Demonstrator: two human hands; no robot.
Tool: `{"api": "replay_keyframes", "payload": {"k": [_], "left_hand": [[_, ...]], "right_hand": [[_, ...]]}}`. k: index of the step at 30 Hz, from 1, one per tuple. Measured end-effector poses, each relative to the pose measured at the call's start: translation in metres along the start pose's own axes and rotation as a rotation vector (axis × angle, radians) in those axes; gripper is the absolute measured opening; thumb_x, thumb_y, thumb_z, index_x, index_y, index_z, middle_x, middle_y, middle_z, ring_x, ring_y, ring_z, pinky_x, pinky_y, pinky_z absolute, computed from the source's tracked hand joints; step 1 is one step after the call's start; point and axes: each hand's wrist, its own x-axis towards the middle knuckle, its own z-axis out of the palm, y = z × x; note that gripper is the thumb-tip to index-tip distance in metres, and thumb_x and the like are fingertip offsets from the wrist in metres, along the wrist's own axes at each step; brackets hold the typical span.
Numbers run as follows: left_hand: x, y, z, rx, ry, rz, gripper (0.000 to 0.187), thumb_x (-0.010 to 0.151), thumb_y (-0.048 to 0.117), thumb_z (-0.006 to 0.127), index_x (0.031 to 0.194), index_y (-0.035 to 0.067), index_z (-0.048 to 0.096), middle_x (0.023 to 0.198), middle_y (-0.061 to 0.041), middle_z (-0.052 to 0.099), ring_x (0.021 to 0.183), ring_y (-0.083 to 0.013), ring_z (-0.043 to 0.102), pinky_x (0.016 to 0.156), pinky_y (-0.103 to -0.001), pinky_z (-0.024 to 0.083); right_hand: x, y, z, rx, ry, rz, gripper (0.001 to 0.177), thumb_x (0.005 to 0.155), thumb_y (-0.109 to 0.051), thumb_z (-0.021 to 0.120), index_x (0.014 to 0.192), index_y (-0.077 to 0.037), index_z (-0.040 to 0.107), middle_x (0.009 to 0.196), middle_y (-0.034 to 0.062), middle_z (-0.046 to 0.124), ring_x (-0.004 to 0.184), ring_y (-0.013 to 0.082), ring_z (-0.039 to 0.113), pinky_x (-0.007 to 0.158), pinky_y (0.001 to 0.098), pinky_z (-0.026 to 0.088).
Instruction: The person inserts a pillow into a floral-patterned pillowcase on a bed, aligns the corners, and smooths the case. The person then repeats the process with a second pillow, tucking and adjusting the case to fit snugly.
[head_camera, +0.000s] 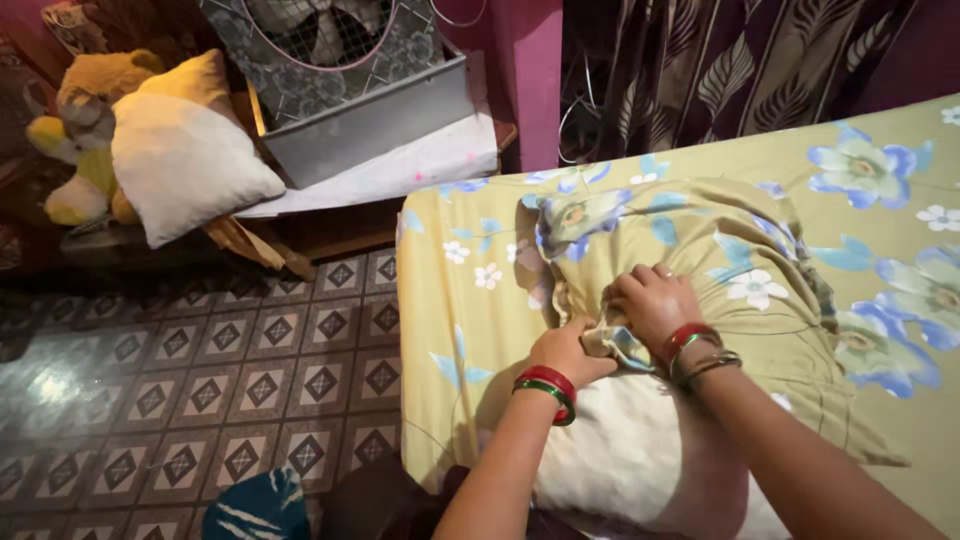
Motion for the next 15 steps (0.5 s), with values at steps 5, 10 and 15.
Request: {"api": "replay_keyframes", "payload": {"k": [5,10,15], "left_hand": [[-0.009,-0.015,0.013,-0.101,-0.023,-0.002,0.054,0.066,0.031,0.089,0.113,0.017,0.066,0.105,-0.012,0.077,0.099,-0.0330,0.072,0.086,-0.044,0.057],[-0.016,-0.019,0.017,-0.134,0.025,-0.070,0.090,0.062,0.021,0.093,0.138,0.026,0.045,0.106,-0.012,0.075,0.102,-0.0344,0.071,0.089,-0.045,0.055],[-0.015,-0.021,0.021,0.055,0.038,-0.040,0.108,0.060,0.014,0.094,0.153,0.035,0.042,0.117,-0.016,0.068,0.109,-0.0383,0.063,0.094,-0.048,0.050]], "right_hand": [[-0.023,-0.009,0.003,0.048,0.326,-0.191,0.018,0.078,-0.015,0.071,0.095,-0.016,0.067,0.106,0.0083,0.066,0.106,0.0342,0.061,0.093,0.0488,0.047],[-0.029,-0.005,0.012,0.166,0.377,-0.157,0.010,0.093,-0.007,0.063,0.102,-0.009,0.062,0.091,0.0124,0.066,0.093,0.0374,0.065,0.092,0.0501,0.051],[-0.033,-0.007,0.018,0.206,0.164,-0.049,0.012,0.091,-0.012,0.064,0.102,-0.007,0.062,0.074,0.0177,0.066,0.073,0.0405,0.063,0.068,0.0520,0.049]]}}
